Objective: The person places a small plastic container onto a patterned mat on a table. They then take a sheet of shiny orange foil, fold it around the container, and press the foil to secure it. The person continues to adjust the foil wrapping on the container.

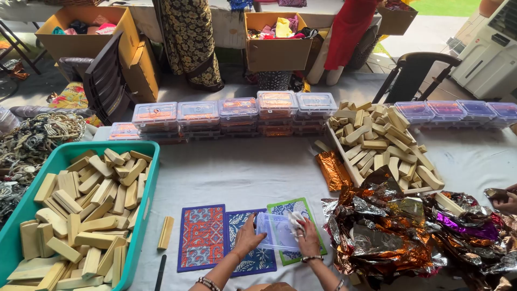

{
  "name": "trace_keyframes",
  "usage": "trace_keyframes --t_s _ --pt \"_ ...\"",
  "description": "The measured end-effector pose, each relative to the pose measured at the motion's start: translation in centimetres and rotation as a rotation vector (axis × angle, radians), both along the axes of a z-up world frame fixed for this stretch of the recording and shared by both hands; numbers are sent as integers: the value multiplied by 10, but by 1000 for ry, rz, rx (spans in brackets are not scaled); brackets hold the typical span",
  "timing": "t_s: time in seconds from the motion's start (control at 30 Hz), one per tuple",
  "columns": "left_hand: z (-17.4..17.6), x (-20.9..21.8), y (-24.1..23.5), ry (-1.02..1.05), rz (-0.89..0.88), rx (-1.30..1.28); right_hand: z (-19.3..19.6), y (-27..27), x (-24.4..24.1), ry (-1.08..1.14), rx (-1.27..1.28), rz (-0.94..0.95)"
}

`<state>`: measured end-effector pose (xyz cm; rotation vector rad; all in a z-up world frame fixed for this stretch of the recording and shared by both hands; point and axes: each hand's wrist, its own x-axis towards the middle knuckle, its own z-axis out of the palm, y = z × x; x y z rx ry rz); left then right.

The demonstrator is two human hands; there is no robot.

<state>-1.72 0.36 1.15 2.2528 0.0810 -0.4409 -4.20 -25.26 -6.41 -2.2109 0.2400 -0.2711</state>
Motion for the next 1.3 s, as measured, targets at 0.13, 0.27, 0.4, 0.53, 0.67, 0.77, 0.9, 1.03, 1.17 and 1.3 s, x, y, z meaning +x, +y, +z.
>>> trace_keyframes --t_s 0.13,0.27,0.4,0.53,0.67,0.77,0.9,1.03,1.17,1.3 --pt "12 -26 13 -5 -3 110 36 32 46 -98 -100 244" --pt "-67 -15 31 -129 -67 304 46 116 37 -48 -107 532" --pt "-120 -12 45 -390 -29 288 50 146 14 -26 -389 737" --pt "-40 -23 47 -175 -96 284 82 121 30 17 -698 737" --pt "-11 -27 52 -81 -168 289 104 109 52 208 -774 641" --pt "-12 -25 56 -93 -171 266 70 119 67 209 -795 584" --pt "-136 -12 60 -392 -123 299 74 153 20 73 -768 789" --pt "-124 -20 61 -412 -82 231 74 148 -11 100 -638 872" --pt "-40 -29 59 -102 -80 162 79 105 0 82 -780 855" --pt "-14 -28 58 -16 -107 171 108 82 36 256 -895 650"
